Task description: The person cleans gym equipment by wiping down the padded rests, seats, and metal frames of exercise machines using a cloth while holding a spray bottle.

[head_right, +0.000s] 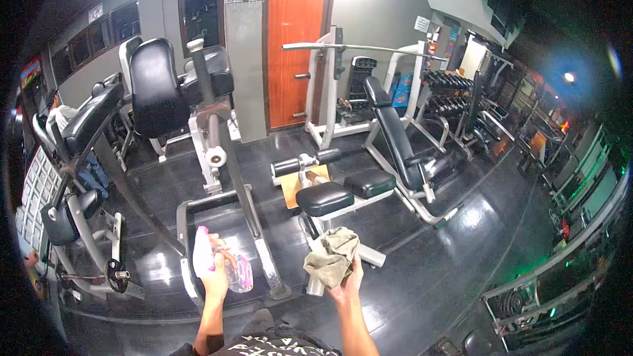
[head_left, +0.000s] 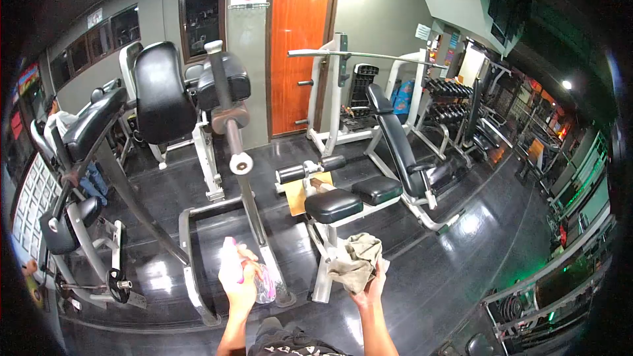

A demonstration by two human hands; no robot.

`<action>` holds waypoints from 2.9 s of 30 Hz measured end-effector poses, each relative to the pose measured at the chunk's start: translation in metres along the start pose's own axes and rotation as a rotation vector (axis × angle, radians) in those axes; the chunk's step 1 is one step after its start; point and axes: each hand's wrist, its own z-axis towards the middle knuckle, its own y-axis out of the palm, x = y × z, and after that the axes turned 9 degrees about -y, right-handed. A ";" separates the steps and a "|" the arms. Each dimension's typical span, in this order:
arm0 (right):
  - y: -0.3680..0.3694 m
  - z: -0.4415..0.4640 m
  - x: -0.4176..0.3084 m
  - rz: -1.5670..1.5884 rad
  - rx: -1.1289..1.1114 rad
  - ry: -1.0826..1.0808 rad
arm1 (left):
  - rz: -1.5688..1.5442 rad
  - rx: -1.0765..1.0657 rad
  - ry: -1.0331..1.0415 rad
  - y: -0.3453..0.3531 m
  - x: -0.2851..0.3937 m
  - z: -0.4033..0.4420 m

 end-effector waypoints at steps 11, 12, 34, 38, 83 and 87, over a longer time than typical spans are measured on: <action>0.052 0.059 0.109 0.017 -0.253 -0.029 | 0.106 -0.047 -0.002 -0.054 0.031 0.116; 0.054 0.063 0.120 0.019 -0.220 -0.029 | 0.134 -0.069 -0.005 -0.058 0.033 0.131; 0.246 0.197 0.158 -0.944 -0.361 -1.186 | 0.110 -0.516 -0.018 -0.115 0.021 0.249; 0.344 0.212 0.173 -1.740 -1.078 -1.875 | 0.012 -0.505 0.030 -0.119 0.023 0.247; 0.374 0.242 0.215 -2.085 -1.815 -2.043 | -0.021 -0.578 -0.176 -0.182 0.000 0.242; 0.362 0.248 0.221 -2.105 -1.750 -2.002 | -0.075 -0.536 -0.124 -0.182 -0.002 0.241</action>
